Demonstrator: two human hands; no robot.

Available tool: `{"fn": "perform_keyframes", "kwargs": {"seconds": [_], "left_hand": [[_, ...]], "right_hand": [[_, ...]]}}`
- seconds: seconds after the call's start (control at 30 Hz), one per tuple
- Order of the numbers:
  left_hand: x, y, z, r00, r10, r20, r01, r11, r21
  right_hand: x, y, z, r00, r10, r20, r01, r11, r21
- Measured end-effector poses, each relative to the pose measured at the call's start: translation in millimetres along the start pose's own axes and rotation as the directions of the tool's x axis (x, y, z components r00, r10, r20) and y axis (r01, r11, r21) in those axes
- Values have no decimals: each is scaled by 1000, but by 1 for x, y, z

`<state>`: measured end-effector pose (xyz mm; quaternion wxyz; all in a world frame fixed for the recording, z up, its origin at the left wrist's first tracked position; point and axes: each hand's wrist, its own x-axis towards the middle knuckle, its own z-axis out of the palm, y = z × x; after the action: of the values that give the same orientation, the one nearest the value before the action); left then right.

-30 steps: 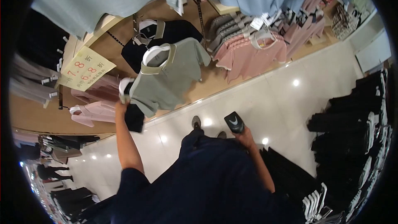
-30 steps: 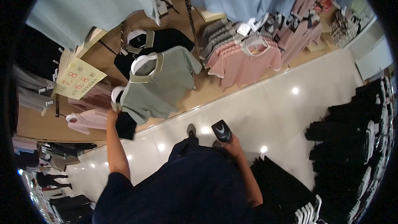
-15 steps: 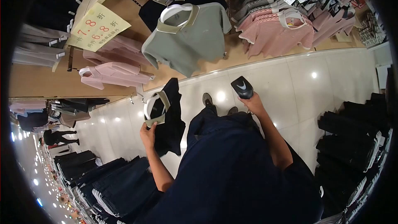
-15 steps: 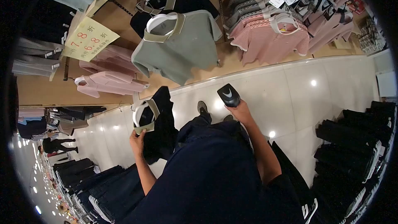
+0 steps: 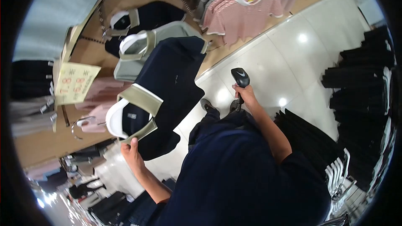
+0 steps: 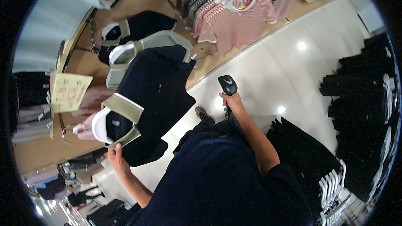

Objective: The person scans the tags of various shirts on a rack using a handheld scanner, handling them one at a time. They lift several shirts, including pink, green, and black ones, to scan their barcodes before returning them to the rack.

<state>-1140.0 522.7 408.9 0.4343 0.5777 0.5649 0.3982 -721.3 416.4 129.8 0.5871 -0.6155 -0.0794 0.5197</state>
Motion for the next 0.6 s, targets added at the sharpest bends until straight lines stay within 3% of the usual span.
{"fn": "perform_keyframes", "kwargs": {"seconds": [0.1, 0.23, 0.27, 0.33, 0.5, 0.6], "left_hand": [[13, 22, 0, 988, 150, 28, -149, 987, -58], [25, 74, 4, 953, 291, 85, -293, 956, 9], [25, 86, 14, 937, 348, -18, -348, 937, 15], [31, 98, 12, 915, 401, -54, -401, 916, 18], [37, 122, 3, 898, 440, 14, -440, 898, -23], [39, 122, 1, 892, 448, -54, -451, 890, -66]], "right_hand": [[6, -1, -18, 996, 20, -92, -8, 991, 136], [23, -4, -30, 986, 67, -154, -28, 970, 242], [27, -5, -30, 986, 62, -152, -17, 959, 283], [34, -5, -31, 988, 54, -143, 1, 933, 361], [73, 33, -46, 970, 236, -53, -167, 814, 556], [68, 20, -48, 978, 202, -52, -105, 690, 716]]}}
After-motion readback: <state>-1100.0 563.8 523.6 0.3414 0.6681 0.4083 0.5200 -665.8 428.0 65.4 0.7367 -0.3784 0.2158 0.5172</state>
